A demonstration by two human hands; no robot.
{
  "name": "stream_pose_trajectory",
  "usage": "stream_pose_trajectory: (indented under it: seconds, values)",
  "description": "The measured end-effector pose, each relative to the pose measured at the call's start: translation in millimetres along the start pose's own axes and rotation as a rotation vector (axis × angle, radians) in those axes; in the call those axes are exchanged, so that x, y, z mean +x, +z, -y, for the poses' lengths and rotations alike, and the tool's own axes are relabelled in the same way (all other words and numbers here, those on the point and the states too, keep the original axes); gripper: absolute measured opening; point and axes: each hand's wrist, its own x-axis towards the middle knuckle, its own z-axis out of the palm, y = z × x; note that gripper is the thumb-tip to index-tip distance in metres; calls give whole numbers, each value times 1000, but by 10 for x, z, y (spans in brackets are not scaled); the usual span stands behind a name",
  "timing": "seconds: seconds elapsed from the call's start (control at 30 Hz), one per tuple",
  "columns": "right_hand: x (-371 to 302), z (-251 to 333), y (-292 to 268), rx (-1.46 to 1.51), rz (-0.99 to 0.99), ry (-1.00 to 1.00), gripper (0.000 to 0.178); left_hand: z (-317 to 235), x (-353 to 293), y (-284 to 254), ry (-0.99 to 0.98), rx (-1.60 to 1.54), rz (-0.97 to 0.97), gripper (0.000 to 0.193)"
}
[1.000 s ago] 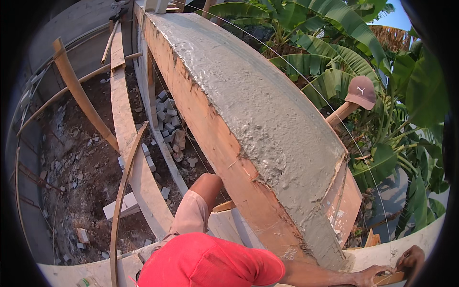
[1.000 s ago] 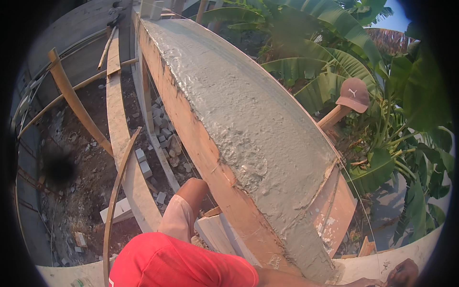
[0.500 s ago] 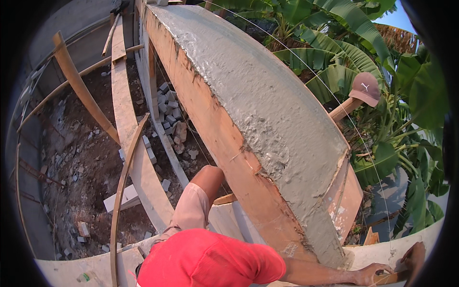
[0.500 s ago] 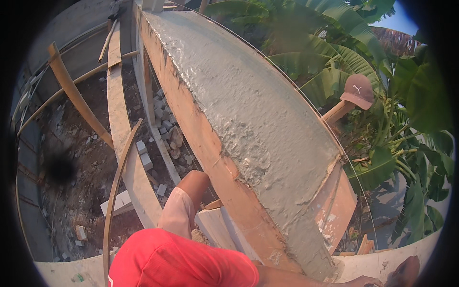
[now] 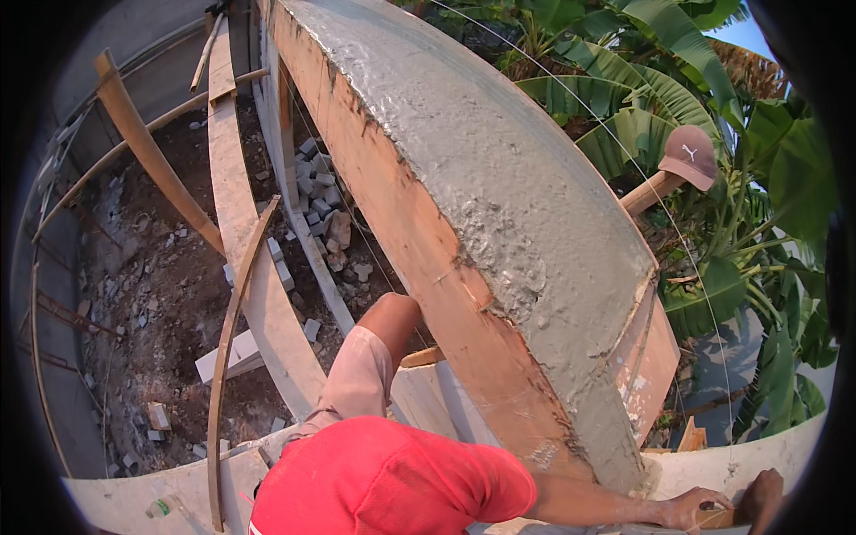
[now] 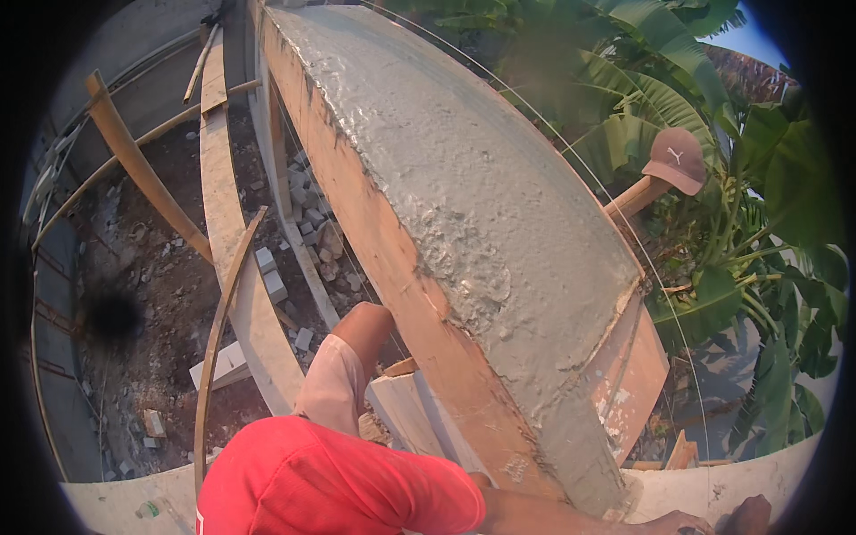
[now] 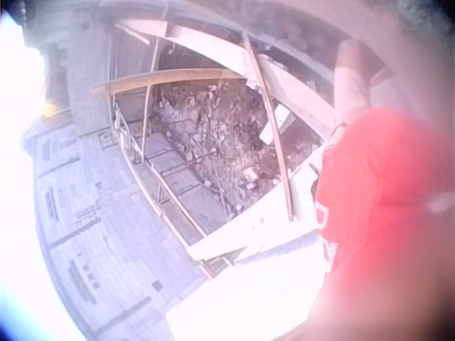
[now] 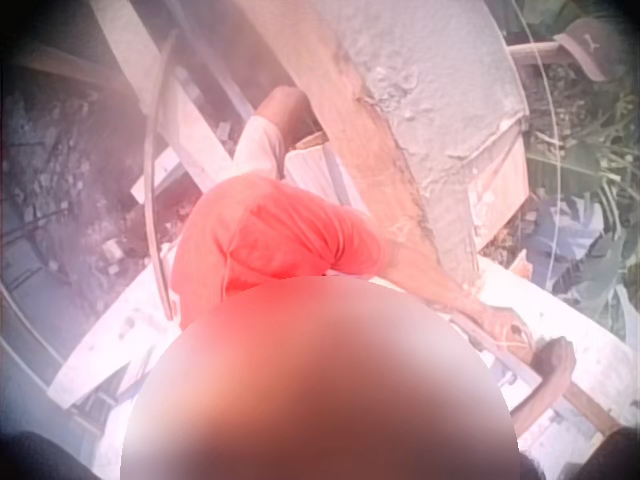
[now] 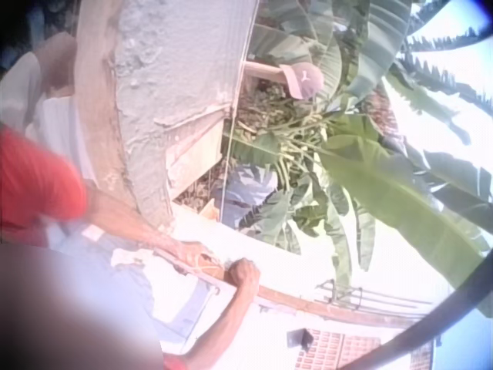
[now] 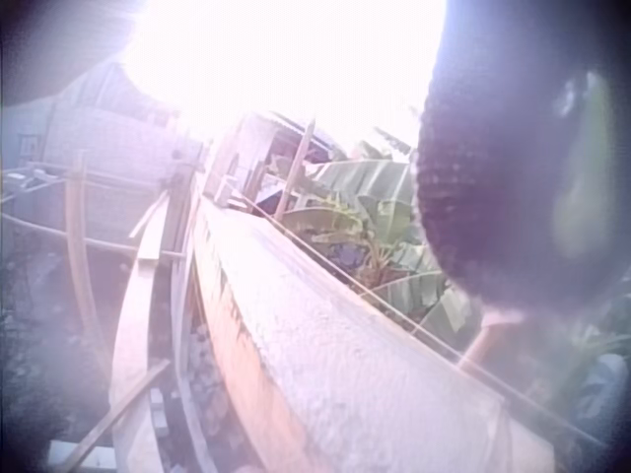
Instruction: The person uses pliers to cut and adjust metal rods on a wooden roof frame. They then tie a string around the frame to secure or measure components.
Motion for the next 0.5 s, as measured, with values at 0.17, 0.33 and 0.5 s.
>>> stream_pose_trajectory:
  seconds: [0.17,0.33,0.5]
  values:
    - [19,27,108,-21,16,17,25,65,-24,39,10,15,0,93]
    - [-1,68,194,-50,29,27,30,-117,-77,41,50,44,-47,93]
    - [-149,213,145,-116,0,23,35,-399,-123,-64,1,73,-65,89]
